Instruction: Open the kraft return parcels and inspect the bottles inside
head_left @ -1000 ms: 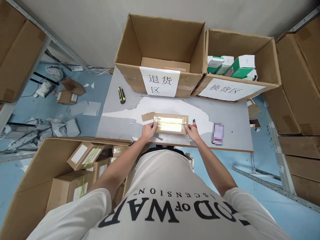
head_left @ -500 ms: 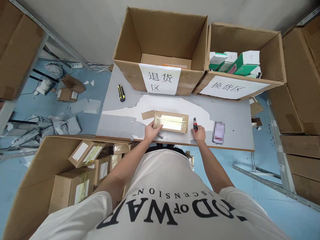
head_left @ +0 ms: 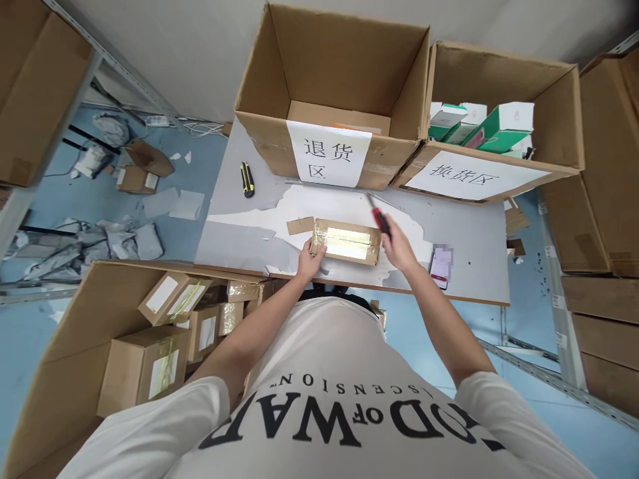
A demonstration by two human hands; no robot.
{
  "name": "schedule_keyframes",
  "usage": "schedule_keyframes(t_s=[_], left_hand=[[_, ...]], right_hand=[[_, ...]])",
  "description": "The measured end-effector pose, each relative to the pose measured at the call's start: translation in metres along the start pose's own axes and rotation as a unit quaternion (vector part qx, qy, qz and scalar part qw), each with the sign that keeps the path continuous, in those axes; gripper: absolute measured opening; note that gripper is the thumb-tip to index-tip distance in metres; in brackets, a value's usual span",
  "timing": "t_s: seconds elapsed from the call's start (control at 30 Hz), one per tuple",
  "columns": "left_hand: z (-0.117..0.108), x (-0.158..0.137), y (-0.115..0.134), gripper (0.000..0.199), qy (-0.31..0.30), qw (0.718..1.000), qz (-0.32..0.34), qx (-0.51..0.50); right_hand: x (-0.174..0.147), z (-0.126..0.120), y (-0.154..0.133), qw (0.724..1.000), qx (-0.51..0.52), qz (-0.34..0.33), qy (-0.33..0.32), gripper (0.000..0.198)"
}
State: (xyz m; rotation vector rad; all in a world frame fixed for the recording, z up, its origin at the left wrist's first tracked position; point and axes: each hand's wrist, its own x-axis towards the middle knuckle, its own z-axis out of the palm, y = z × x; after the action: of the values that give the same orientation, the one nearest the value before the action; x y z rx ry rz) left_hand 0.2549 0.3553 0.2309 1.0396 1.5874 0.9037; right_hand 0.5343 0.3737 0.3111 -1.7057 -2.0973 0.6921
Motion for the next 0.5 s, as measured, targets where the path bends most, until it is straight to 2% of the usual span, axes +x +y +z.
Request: schedule_keyframes(t_s=[0.07,0.17,0.33,0.5], left_hand=[[0.000,0.000,0.000,0.051,0.001,1.000,0.008,0.006],[0.000,0.001,0.004,0.042,0.014,1.000,0.016,0.014],[0.003,0.001,0.011,0.041,0.027,0.999,0.031,0.014],[0.005,0.001,0.011,0.042,0.033,0.999,0.027,0.020]], right_hand=[[0.015,-0.005,-0.030,0.990,-0.030,-0.087,-0.107,0.057],[0.032,-0.002,-0.059,0.958,-0.116,-0.140,-0.222,0.053],[0.045,0.002,-0.068,0.920,-0.225,-0.157,-0.281,0.059],[0.047,0.000,-0.072,0.897,-0.291,-0.163,-0.289,0.074]])
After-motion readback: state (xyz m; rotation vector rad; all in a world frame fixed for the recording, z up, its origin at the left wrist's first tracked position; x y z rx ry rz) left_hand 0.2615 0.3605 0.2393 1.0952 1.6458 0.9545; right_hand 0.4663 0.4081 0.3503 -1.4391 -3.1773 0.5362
